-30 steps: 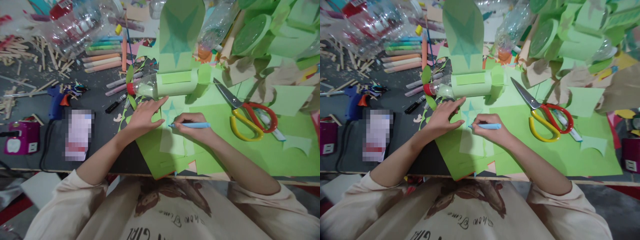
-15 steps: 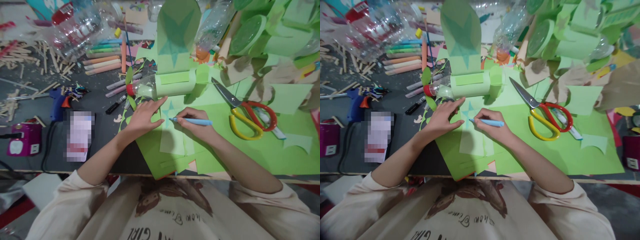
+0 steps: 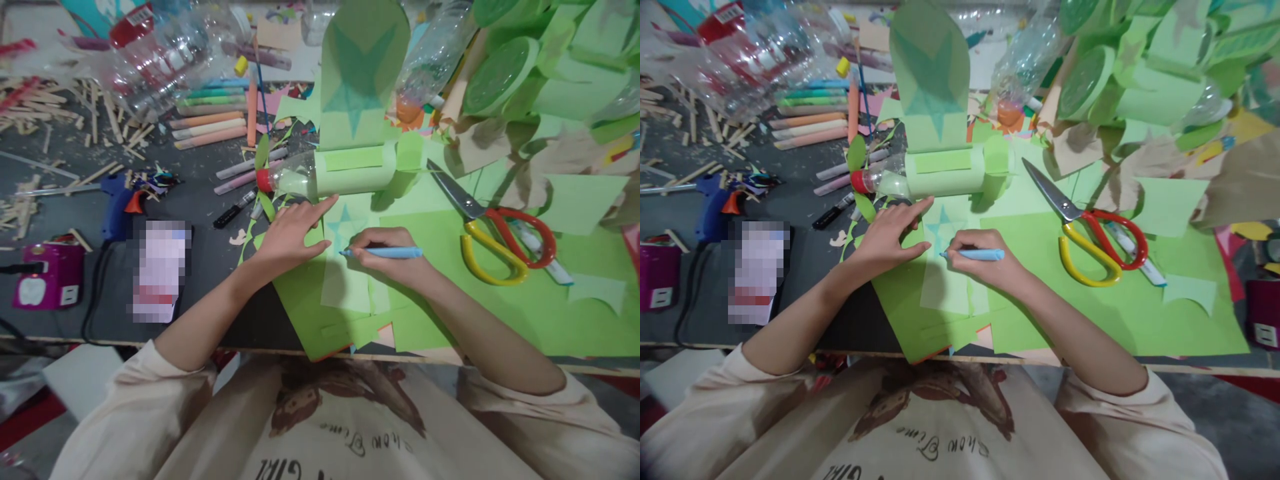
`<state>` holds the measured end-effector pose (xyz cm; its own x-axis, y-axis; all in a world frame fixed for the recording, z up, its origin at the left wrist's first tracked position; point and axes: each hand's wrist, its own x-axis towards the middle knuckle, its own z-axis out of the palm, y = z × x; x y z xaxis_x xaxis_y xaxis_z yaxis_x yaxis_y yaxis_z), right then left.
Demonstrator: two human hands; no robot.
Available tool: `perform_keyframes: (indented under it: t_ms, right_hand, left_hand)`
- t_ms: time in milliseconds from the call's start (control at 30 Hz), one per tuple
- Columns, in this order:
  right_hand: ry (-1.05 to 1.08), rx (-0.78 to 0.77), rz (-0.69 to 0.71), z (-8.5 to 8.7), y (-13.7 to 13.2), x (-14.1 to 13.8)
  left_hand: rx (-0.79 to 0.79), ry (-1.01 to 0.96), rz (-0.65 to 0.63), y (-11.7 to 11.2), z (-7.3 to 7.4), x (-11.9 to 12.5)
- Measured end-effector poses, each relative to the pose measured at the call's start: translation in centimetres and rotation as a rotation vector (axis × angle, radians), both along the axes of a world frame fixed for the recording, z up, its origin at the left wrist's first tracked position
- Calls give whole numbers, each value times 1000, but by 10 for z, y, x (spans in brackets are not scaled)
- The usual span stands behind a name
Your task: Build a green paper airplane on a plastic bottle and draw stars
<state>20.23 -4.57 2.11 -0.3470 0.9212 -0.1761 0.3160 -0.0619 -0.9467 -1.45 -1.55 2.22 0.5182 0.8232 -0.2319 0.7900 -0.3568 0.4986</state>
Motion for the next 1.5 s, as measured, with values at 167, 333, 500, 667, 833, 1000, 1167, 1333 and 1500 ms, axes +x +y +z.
perform_keyframes:
  t_ms: [167,333,500,667,833,1000,1167,1333,1500]
  right_hand:
    - [56,30,-139,-2,0,2]
    - [28,58,-137,-3,-1,1]
    - [6,89,-41,0,-1,0]
    - [21,37,-93,-1,-1,0]
    - [27,55,-142,-2,0,0]
    - [-4,40,-76,0,-1,0]
    - [44,38,-163,-1,-2,0]
    - [30,54,-159,-1,-3,0]
    - [37,50,-127,-1,-4,0]
  left_hand:
    - [1,-11,1,0,0,-1]
    - [2,-8,0,0,1,-1]
    - [8,-5,-2,0,-1,-1]
    - [9,-8,3,0,-1,-1]
    - [-8,1,5,0,2,0]
    - [12,-4,1,0,-1,-1]
    - [5,0,0,0,-1,-1]
    - [-3,4,7,-1,-1,0]
    - [7,-16,1,0,-1,-1]
